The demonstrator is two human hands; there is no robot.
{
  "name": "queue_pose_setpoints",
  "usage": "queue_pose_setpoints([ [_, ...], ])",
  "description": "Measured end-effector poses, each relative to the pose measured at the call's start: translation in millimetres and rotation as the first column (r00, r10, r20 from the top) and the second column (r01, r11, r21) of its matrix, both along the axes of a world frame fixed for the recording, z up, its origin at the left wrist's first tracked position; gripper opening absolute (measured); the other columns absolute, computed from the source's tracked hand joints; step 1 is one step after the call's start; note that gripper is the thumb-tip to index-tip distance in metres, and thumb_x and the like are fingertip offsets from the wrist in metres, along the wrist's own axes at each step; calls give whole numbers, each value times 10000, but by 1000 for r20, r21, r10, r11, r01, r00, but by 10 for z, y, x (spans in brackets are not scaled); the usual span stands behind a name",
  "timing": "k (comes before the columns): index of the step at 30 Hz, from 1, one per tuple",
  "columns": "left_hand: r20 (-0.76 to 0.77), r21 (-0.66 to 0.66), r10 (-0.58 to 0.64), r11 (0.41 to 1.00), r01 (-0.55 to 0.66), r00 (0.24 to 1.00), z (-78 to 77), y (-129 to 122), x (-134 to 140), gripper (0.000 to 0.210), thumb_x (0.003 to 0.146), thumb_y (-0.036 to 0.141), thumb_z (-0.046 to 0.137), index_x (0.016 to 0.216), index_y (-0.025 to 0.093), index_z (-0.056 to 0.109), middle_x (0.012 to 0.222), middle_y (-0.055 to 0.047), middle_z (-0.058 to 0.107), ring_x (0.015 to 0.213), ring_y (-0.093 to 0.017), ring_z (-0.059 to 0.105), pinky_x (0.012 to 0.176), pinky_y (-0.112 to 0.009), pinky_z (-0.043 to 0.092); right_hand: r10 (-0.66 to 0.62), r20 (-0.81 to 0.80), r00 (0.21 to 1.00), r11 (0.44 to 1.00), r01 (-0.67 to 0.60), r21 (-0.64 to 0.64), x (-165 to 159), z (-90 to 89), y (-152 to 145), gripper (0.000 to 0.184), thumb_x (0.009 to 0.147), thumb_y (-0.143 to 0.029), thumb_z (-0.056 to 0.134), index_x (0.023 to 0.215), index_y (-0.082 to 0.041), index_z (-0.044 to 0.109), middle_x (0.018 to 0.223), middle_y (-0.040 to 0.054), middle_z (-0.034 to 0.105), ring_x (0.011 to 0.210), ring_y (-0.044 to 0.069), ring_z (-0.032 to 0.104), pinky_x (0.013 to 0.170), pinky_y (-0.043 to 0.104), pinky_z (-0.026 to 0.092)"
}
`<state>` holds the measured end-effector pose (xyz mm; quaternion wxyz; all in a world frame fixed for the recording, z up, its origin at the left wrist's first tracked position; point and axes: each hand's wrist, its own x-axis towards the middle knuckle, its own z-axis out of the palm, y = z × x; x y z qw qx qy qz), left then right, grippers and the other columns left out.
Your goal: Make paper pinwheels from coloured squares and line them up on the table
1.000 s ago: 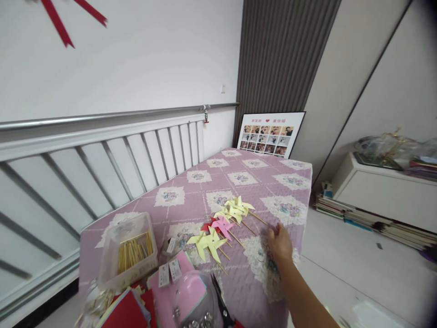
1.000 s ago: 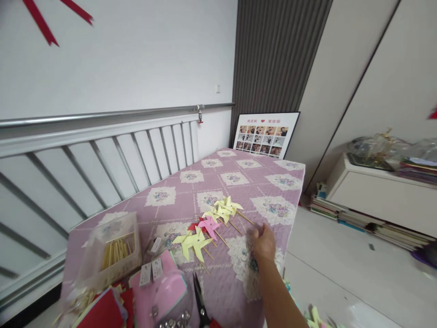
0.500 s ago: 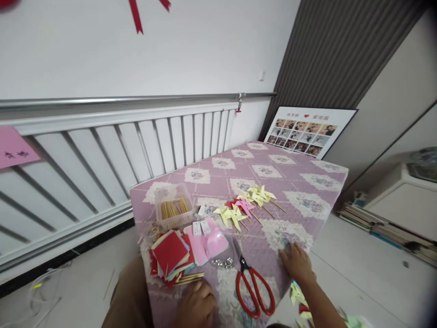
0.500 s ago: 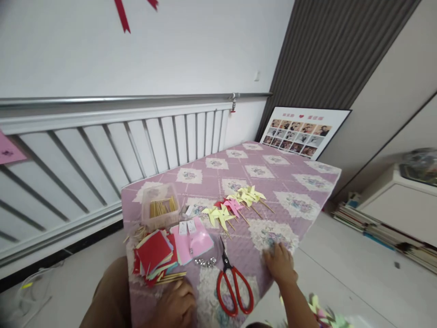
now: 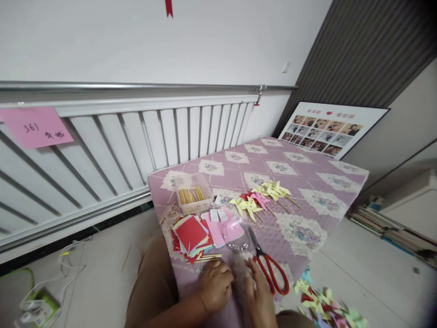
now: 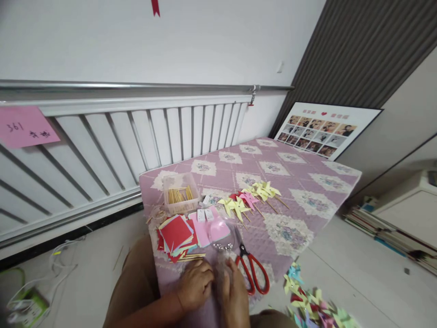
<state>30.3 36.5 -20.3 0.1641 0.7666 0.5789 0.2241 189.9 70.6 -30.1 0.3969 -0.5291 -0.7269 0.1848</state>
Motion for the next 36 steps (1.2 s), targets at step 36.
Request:
queue_pose_setpoints([
  [36,84,-8,507,861,-509,858,197,168,-1230,353,752,292,608,1084,180,653,1208,-113,589,1148,-271,509,1021,-442,373,101,322,941,985,-141,103,-293,-131,-148,250,868,-271,481,1048,-202,640,1115,117,667,1067,283,590,881,480,474],
])
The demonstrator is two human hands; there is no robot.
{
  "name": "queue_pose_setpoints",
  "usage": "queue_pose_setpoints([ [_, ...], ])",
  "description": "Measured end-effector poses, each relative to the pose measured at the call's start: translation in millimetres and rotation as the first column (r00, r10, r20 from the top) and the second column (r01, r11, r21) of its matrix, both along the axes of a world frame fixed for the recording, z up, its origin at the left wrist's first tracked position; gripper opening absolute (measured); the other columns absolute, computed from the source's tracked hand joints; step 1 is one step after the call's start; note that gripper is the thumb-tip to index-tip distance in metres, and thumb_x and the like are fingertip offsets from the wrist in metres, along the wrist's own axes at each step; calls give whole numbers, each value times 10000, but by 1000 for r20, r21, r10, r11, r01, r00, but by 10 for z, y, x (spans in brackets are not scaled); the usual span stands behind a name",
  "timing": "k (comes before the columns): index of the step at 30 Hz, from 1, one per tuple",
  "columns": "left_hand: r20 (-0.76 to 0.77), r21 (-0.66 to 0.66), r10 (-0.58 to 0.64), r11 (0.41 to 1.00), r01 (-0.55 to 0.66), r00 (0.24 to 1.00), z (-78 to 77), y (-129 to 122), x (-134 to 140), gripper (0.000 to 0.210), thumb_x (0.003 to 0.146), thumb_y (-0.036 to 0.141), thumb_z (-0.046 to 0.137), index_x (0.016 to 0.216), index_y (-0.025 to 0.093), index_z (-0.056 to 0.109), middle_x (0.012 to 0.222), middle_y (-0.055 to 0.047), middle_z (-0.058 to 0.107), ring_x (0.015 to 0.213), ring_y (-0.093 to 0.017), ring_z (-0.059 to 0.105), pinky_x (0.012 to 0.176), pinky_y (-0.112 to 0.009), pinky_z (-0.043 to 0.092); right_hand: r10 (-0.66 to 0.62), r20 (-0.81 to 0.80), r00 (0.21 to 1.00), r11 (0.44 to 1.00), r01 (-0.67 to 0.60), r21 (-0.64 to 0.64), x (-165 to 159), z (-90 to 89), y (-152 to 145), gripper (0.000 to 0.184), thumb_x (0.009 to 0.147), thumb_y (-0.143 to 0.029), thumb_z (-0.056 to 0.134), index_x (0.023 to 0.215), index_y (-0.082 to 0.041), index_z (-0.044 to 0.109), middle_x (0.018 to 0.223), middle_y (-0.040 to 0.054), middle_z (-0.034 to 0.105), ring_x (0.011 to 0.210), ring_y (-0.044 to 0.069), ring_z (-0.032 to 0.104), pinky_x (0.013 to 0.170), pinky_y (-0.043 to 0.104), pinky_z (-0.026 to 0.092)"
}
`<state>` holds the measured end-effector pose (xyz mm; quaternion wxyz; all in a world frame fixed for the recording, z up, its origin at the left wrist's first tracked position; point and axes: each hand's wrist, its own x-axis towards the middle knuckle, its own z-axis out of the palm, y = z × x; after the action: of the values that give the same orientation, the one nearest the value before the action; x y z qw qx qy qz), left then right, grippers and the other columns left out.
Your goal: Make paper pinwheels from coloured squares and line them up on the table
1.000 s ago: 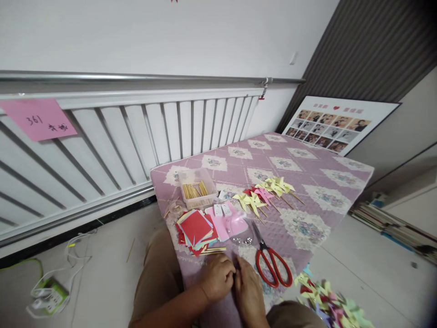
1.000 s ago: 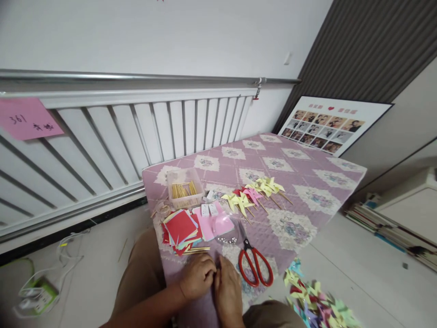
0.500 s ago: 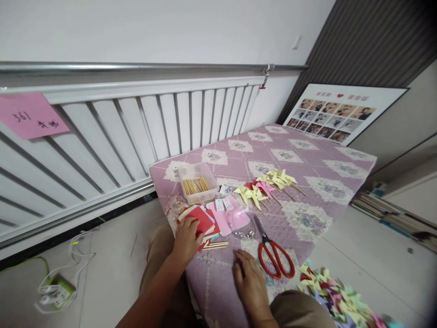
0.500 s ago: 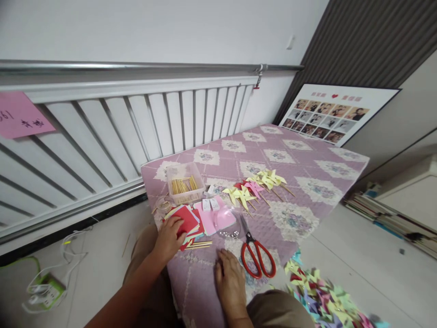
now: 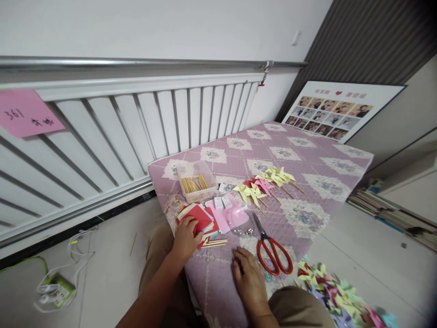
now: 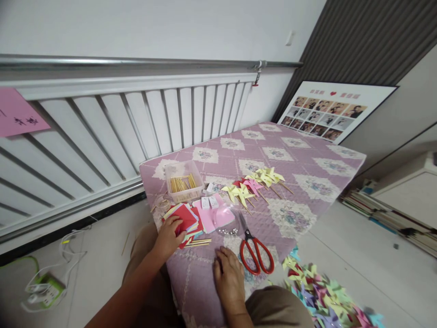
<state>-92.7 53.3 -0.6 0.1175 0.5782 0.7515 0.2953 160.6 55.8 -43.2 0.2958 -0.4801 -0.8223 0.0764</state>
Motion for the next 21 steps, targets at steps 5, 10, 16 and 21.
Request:
queue_pose_setpoints([
  [5,86,45,-33,999,29,996,62,34,-55,266,810,222,508,1006,164,677,1103,-103,649,1048,-226,564,972,-388,405,-3,0,1000,1000,3,6,-2,9,-1,244,862,-268,484,1031,-210,651,1109,111,668,1057,279,593,871,478,476],
  [10,246,-14,36,999,-33,969,183,78,-111,219,815,193,452,711,172,643,760,-36,650,782,-176,581,753,-299,432,5,-5,1000,1000,-6,-4,2,17,-3,232,858,-258,495,1012,-206,661,1113,117,667,1059,288,593,864,483,482],
  [16,420,-90,168,986,-143,892,238,101,-205,203,798,241,460,683,178,615,607,7,572,554,-132,501,536,-247,361,7,-22,1000,1000,-7,6,1,25,1,222,847,-246,508,988,-203,675,1097,116,678,1049,293,604,865,481,486],
  [21,676,-141,272,960,-243,684,248,84,-262,218,789,326,493,811,157,629,628,7,583,511,-117,489,474,-228,349,9,-10,1000,1000,-9,-10,-3,43,-4,223,847,-237,504,981,-194,677,1102,121,677,1056,299,603,863,485,487],
])
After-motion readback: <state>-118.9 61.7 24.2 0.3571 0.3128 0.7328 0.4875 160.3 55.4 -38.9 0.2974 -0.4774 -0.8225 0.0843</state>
